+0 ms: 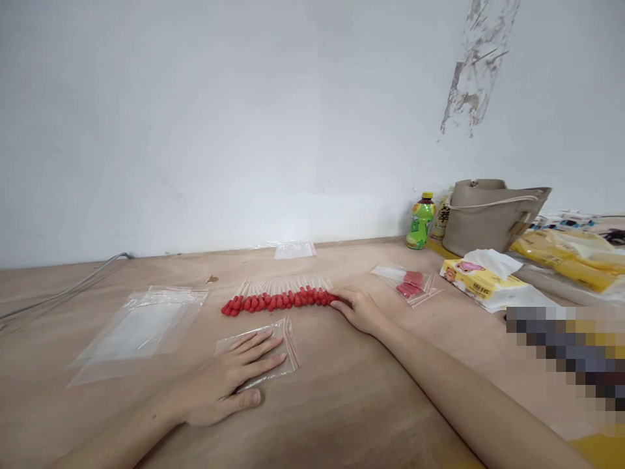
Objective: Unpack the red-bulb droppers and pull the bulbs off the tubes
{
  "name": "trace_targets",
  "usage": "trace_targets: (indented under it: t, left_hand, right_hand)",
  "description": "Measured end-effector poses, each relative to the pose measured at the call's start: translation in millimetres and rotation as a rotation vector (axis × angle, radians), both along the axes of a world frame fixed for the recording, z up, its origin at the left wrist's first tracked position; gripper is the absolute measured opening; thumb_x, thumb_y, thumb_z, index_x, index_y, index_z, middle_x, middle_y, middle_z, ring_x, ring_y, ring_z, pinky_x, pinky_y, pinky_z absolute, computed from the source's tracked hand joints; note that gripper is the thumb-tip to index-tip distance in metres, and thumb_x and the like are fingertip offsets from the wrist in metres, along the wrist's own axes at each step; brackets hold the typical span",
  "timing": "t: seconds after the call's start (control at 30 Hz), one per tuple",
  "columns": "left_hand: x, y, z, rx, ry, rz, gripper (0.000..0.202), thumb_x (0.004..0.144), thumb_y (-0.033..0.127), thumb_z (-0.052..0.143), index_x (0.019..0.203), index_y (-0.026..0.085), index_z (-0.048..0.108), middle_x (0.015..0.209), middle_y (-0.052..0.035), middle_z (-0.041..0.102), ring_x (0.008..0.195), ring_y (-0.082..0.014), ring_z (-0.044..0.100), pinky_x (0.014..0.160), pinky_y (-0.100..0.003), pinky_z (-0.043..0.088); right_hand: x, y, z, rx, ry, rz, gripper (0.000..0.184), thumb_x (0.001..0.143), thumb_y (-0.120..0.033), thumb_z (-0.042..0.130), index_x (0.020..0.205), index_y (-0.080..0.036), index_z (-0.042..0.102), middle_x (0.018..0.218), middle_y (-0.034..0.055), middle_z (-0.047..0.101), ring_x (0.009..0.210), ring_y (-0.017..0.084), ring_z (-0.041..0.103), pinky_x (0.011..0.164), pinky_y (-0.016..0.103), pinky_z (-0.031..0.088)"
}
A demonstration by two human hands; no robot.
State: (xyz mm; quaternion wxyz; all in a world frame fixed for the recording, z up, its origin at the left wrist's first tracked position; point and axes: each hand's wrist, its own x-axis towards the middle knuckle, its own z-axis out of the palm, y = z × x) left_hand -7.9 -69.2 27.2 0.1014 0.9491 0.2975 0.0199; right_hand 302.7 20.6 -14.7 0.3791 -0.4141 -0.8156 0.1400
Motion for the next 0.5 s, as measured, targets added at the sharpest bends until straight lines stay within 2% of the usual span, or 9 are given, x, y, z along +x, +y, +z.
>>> trace_targets:
  t: [0.17, 0.27, 0.5]
  left_hand:
    - [-0.7, -1.0, -1.1, 0.001, -0.060, 0.009, 0.054, 0.087, 0.046, 0.039, 0.136, 0.035, 0.019, 0.144, 0.0012, 0.015, 0.133, -0.0258, 0.012, 0.106, -0.051, 0.016]
    - [-0.5, -1.4, -0.8, -0.002, -0.064, 0.034, 0.054, 0.087, 0.046, 0.038, 0.136, 0.034, 0.019, 0.144, 0.0008, 0.017, 0.133, -0.0255, 0.013, 0.106, -0.050, 0.017]
    - [-0.4, -1.1, -1.0, -0.016, -0.033, 0.059, 0.051, 0.088, 0.046, 0.036, 0.136, 0.035, 0.021, 0.145, 0.0009, 0.017, 0.133, -0.0249, 0.013, 0.106, -0.051, 0.017]
  right_hand:
    - [0.2, -0.6, 0.7, -0.020, 0.018, -0.022, 0.042, 0.078, -0.033, 0.056, 0.119, -0.022, 0.052, 0.120, 0.0065, 0.055, 0.110, 0.024, 0.051, 0.096, 0.042, 0.039]
    - [2.0, 1.6, -0.8, -0.013, 0.013, -0.017, 0.048, 0.076, -0.031, 0.058, 0.121, -0.020, 0.048, 0.119, 0.0078, 0.054, 0.109, 0.024, 0.051, 0.095, 0.042, 0.040]
    - [3.8, 8.6, -7.0, -0.013, 0.092, 0.008, 0.026, 0.081, -0.024, 0.047, 0.104, -0.022, 0.060, 0.105, 0.0052, 0.062, 0.099, 0.021, 0.057, 0.090, 0.038, 0.044]
